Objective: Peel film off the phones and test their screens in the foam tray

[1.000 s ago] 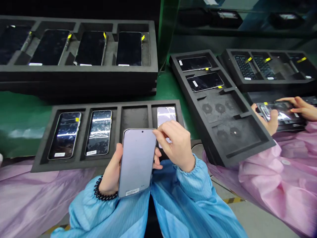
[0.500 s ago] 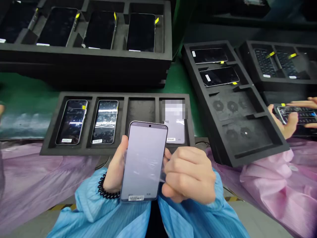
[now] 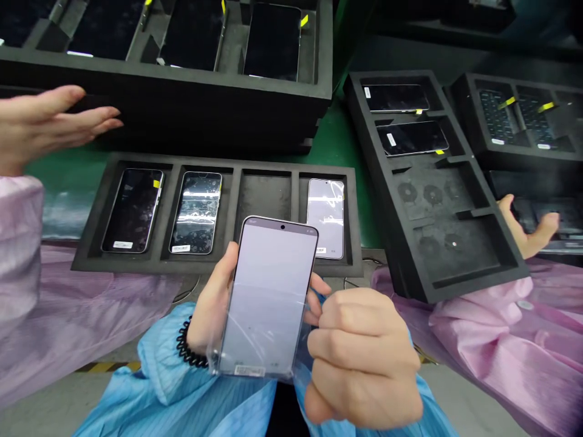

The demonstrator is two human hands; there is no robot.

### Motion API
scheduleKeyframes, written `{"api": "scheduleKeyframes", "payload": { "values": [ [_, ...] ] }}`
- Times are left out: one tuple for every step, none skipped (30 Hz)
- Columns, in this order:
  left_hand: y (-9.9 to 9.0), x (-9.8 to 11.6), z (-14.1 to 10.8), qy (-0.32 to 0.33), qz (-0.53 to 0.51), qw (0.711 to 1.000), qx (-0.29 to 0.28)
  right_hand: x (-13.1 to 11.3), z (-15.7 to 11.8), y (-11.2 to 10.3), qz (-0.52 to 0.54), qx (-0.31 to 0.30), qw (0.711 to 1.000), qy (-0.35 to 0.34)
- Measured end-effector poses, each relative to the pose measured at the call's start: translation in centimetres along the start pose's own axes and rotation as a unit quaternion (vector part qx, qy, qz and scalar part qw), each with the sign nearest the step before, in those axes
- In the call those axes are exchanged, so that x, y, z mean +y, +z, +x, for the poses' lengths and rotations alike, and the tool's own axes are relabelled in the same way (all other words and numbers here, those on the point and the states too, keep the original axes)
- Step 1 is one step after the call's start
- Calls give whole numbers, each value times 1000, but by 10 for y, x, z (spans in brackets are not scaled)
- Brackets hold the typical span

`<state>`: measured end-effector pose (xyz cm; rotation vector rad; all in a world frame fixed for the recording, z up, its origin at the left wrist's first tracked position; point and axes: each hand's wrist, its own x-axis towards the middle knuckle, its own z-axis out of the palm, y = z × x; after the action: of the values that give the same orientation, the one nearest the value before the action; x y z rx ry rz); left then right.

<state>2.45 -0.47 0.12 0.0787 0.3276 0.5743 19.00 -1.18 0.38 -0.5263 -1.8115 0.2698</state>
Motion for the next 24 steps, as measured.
{"api": "scheduleKeyframes", "payload": {
  "values": [
    [-3, 2, 3, -5, -1, 1000, 15, 5, 1, 0, -14, 8, 1000, -9],
    [-7, 4, 7, -5, 1, 999, 39, 11, 3, 0, -36, 8, 999, -9],
    [-11, 5, 11, -1, 6, 998, 69, 18, 5, 0, -63, -1, 998, 4],
    [-15, 6, 15, 5, 11, 995, 99, 25, 8, 0, -90, -20, 995, 31],
    [-19, 6, 18, 9, 13, 992, 126, 33, 10, -1, -104, -40, 992, 59],
    [-23, 5, 20, 12, 14, 989, 146, 41, 12, -1, -108, -55, 989, 86],
    [-25, 4, 22, 8, 15, 988, 154, 48, 14, -1, -100, -63, 987, 109],
    [-27, 2, 22, 1, 15, 988, 154, 53, 15, 0, -85, -67, 986, 127],
    [-27, 1, 22, -7, 17, 989, 145, 58, 15, 0, -66, -67, 985, 145],
    [-27, -1, 21, -7, 20, 990, 136, 61, 15, 1, -47, -66, 983, 165],
    [-26, -2, 20, -1, 27, 991, 130, 64, 15, 2, -31, -63, 980, 185],
    [-24, -2, 18, 7, 37, 991, 130, 65, 14, 2, -18, -55, 977, 205],
    [-22, -2, 16, 14, 51, 989, 138, 66, 13, 3, -10, -43, 974, 224],
    [-21, -2, 15, 19, 68, 985, 156, 66, 12, 3, -5, -29, 971, 238],
    [-20, -2, 14, 22, 89, 980, 179, 65, 11, 4, -2, -15, 969, 246],
    [-19, -2, 14, 24, 110, 972, 206, 65, 11, 4, -1, -3, 969, 248],
    [-18, -2, 13, 28, 132, 963, 233, 64, 12, 5, 1, 4, 969, 246],
    [-17, -2, 14, 36, 154, 954, 254, 64, 13, 6, 1, 7, 970, 242],
    [-17, -2, 14, 47, 174, 946, 270, 63, 14, 7, 1, 6, 971, 239],
    [-16, -2, 15, 61, 191, 939, 278, 63, 16, 9, -1, 6, 971, 239],
    [-16, -2, 16, 74, 205, 935, 281, 63, 18, 11, -6, 8, 969, 246],
    [-15, -2, 16, 85, 213, 932, 280, 63, 20, 13, -13, 15, 966, 258],
    [-14, -2, 17, 89, 216, 933, 274, 63, 21, 14, -19, 25, 961, 274],
    [-13, -2, 17, 85, 213, 937, 264, 64, 22, 16, -22, 35, 956, 290]
  ]
}}
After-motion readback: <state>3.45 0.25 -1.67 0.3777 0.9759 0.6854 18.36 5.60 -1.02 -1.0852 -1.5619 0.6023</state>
